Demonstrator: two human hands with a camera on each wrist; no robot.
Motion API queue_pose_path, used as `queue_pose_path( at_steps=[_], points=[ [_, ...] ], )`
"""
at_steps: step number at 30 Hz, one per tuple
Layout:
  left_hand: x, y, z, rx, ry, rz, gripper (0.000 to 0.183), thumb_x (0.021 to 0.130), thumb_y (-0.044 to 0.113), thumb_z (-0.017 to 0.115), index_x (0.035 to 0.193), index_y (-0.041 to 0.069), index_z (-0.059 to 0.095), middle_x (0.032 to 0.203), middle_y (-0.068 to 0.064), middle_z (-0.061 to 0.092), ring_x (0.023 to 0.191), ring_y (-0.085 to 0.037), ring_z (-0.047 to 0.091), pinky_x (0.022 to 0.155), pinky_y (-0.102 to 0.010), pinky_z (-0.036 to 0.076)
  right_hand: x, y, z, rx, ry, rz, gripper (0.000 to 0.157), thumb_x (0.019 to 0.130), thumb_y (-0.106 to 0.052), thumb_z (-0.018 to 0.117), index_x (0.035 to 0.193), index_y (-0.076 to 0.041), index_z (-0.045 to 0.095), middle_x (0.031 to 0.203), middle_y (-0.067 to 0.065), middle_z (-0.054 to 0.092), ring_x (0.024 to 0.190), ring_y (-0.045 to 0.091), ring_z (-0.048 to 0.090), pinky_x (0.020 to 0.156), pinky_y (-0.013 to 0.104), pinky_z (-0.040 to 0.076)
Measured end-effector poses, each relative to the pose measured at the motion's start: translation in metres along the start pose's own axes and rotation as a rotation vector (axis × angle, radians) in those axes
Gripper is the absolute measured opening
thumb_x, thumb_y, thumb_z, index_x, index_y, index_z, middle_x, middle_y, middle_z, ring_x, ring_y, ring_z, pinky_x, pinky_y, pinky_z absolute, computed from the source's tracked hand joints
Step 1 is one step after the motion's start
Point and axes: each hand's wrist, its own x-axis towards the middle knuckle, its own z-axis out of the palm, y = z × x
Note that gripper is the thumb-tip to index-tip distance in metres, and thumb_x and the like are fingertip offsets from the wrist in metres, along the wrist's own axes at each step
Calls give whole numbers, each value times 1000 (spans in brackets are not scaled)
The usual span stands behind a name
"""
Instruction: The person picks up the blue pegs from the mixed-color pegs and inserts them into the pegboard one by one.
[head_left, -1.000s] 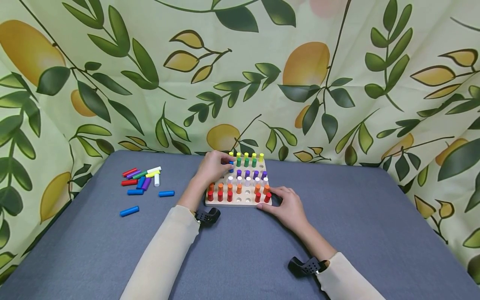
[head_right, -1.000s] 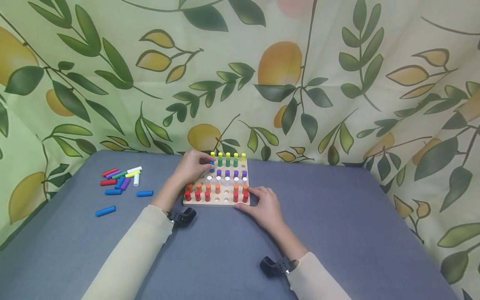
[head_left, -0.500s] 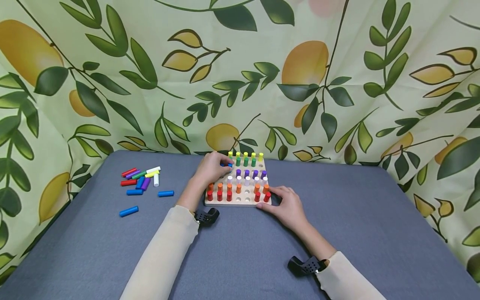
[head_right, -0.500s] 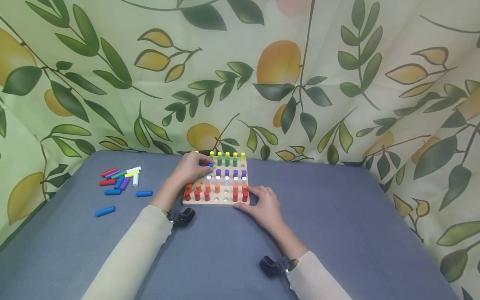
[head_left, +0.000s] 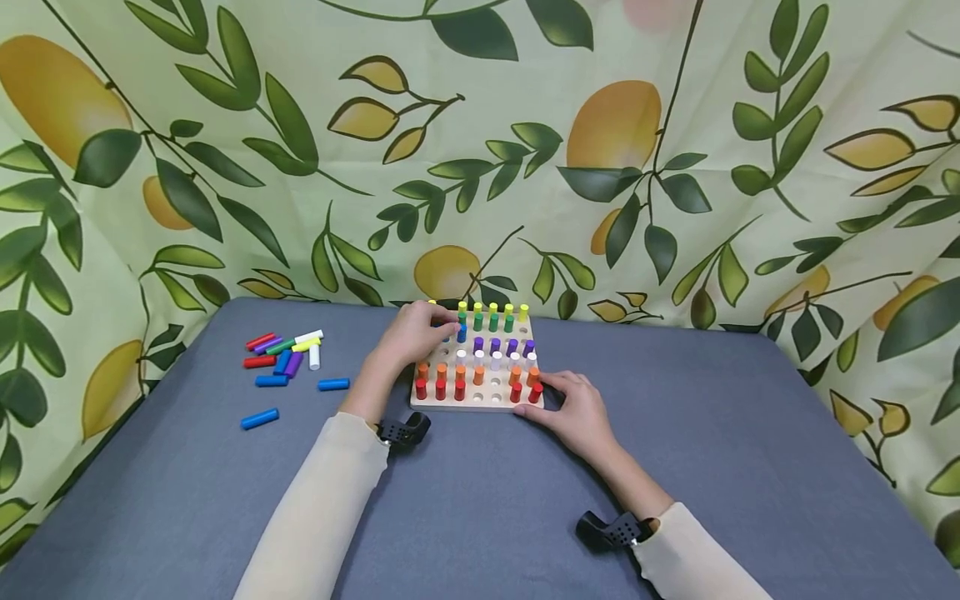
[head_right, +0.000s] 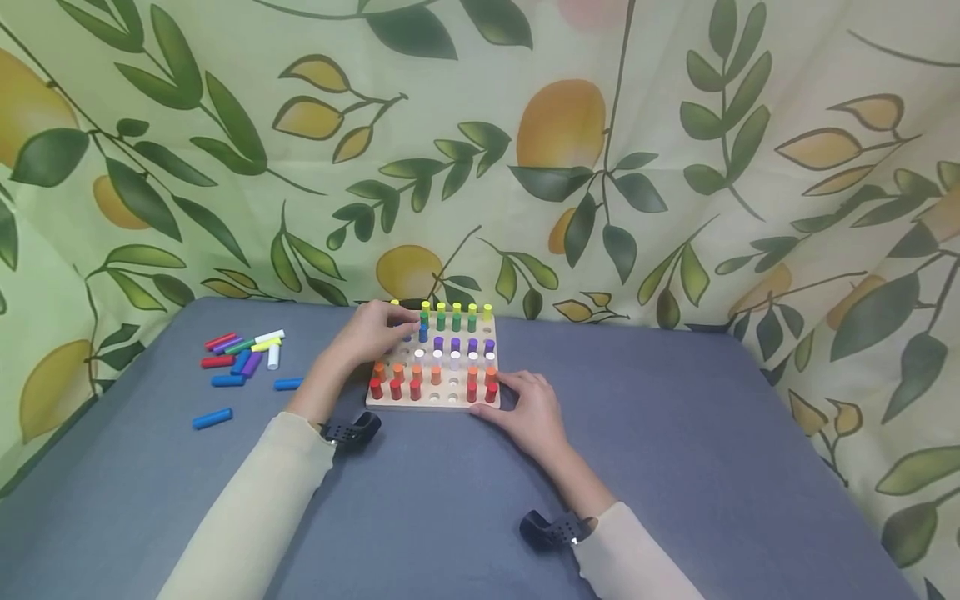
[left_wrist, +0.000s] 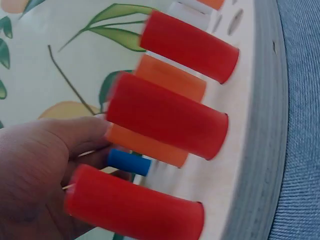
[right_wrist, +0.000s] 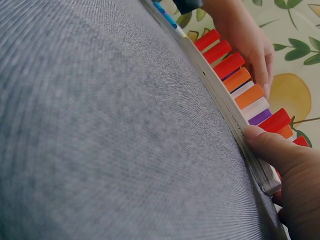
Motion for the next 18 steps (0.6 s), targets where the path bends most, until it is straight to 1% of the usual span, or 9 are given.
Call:
queue_pose_path(
  at_steps=[4,7,11,14,18],
  points=[
    [-7,2,-7,-6,21,-7,30,100,30,63,121,11,74,115,-8,75,105,-24,65,96,-44,53,-1,-2,1,13,4,-1,66,73,-41,90,127,-8,71,118,13,73,115,32,62,101,53,46],
    [-15,1,-16,9,34,-7,31,100,31,63,121,10,74,115,-8,74,106,-24,65,98,-45,53,-1,-3,3,16,-3,1,66,73,-41,90,127,-8,71,118,13,73,115,32,62,101,53,46],
    [-30,0,-37,40,54,-11,31,101,30,62,121,9,73,117,-10,74,111,-26,66,99,-46,53,-1,-3,4,15,-2,-8,67,73,-42,90,127,-7,71,119,14,72,115,32,62,102,53,46],
    [-41,-2,-53,73,55,-17,32,102,31,61,122,9,73,118,-11,73,109,-27,65,97,-46,54,0,-3,2,11,-2,-3,68,74,-42,89,128,-7,70,120,15,72,116,33,61,102,54,45],
    [-59,-8,-71,155,42,-8,31,102,29,61,121,9,74,116,-11,74,105,-26,66,93,-46,55,0,-2,1,1,-18,13,69,75,-43,88,130,-6,69,124,17,70,120,34,59,104,55,44]
  ],
)
